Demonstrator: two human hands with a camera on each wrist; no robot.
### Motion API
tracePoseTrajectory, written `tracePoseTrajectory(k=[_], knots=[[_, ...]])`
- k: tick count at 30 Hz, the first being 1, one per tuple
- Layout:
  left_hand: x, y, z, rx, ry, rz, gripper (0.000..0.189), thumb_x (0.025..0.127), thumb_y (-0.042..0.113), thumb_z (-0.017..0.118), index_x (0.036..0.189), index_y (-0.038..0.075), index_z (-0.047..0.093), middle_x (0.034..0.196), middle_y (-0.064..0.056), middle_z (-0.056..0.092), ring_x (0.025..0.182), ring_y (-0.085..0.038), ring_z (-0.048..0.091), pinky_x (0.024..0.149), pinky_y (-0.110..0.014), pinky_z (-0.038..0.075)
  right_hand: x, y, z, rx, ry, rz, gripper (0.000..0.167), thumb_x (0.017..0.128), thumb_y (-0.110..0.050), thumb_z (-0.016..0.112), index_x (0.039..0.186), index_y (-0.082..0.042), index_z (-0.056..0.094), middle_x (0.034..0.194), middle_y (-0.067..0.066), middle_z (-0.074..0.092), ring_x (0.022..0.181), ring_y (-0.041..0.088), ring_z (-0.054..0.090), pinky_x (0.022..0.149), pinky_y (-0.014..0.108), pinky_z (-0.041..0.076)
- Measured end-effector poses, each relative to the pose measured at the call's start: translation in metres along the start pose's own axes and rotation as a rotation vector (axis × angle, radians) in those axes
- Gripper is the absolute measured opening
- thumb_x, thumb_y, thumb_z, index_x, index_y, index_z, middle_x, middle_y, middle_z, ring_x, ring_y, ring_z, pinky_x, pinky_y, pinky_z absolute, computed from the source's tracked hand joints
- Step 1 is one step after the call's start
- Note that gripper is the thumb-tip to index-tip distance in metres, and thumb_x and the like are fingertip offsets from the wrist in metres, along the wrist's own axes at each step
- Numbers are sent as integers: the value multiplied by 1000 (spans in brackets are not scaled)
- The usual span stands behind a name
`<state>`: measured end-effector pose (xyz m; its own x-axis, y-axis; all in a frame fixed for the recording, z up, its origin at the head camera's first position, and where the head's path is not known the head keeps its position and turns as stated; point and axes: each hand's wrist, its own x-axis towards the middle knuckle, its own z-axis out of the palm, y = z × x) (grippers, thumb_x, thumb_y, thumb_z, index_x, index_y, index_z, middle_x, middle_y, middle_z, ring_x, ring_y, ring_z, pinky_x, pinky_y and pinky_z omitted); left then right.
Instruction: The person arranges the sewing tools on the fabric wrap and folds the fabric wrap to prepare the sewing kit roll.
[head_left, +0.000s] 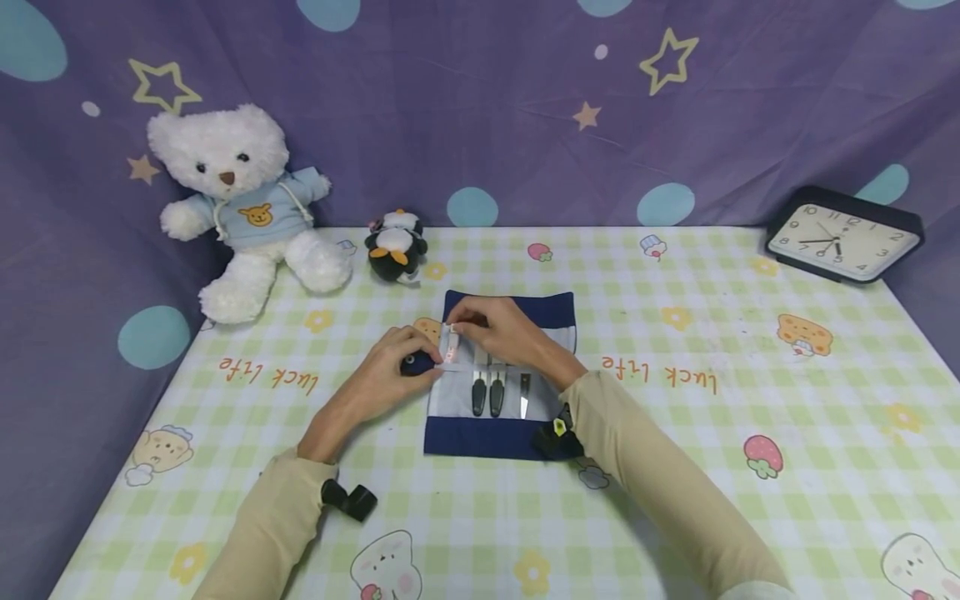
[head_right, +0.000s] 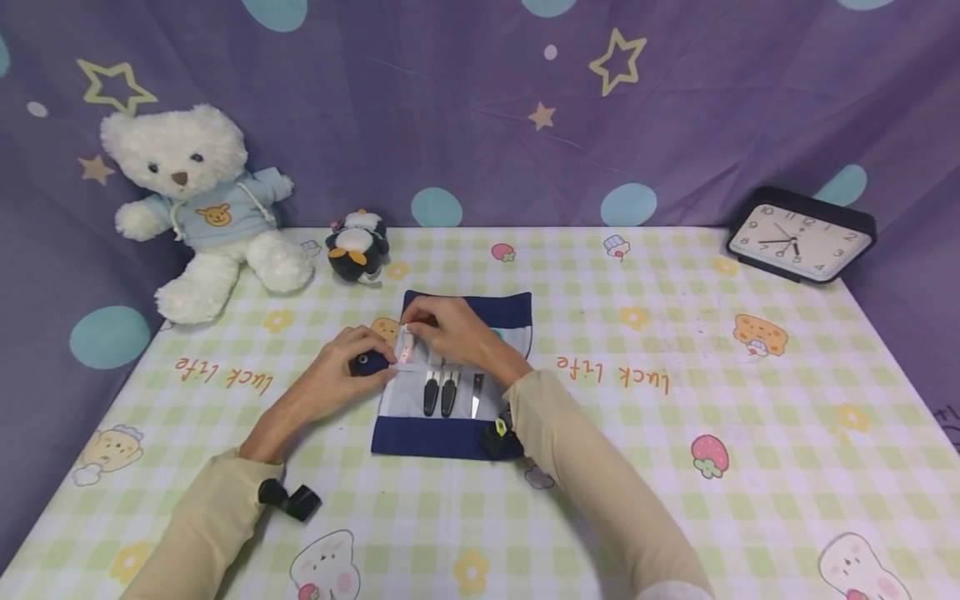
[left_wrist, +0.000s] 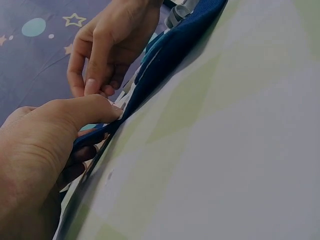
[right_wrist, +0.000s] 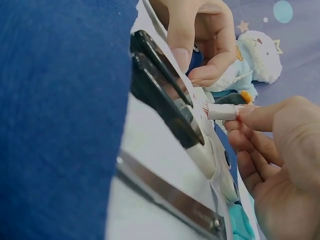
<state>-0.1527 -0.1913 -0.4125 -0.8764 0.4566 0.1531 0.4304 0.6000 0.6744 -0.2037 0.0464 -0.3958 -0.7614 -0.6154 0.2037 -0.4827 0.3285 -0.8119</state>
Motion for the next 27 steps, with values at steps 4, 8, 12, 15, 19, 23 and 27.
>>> tracePoseTrajectory(k=[4,8,12,15,19,23,27], knots=[[0,0,0,2,2,4,8,95,19,78,102,17,74,109,0,62,106,-25,52,90,-47,44,2,1,1,-7,6,39,15,105,-9,62,114,-5,73,104,2,72,92,13,66,84,30,53],[0,-1,1,0,6,6,9,94,17,78,102,17,74,108,0,62,105,-24,52,90,-47,44,3,2,2,-30,5,61,15,106,-9,60,114,-5,72,104,4,72,92,14,66,83,31,53],[0,-1,1,-1,6,3,9,94,17,78,102,17,74,108,1,62,105,-23,52,90,-46,44,3,1,5,-67,3,78,15,106,-10,60,115,-5,71,105,4,72,93,13,66,83,30,53],[0,-1,1,-1,9,1,9,94,17,78,102,17,74,108,1,62,103,-23,52,89,-46,44,3,1,5,-67,-5,77,15,106,-10,60,116,-5,70,106,4,71,94,13,66,84,30,53],[0,-1,1,-1,10,-1,9,94,16,78,102,17,74,108,1,62,102,-22,51,89,-46,44,3,0,6,-50,-22,70,16,107,-9,59,117,-4,70,106,5,71,94,13,66,84,29,53],[-1,-1,1,-5,7,-7,10,94,17,78,103,18,75,108,2,62,103,-22,51,89,-46,45,3,-1,6,-60,-36,79,16,107,-9,59,118,-4,70,106,5,71,94,13,66,84,28,53],[-1,-2,2,-5,8,-10,11,93,17,78,103,18,75,108,2,62,103,-22,51,89,-46,45,3,-1,6,-70,-51,80,17,107,-10,59,118,-4,70,107,4,71,94,12,66,84,28,53]])
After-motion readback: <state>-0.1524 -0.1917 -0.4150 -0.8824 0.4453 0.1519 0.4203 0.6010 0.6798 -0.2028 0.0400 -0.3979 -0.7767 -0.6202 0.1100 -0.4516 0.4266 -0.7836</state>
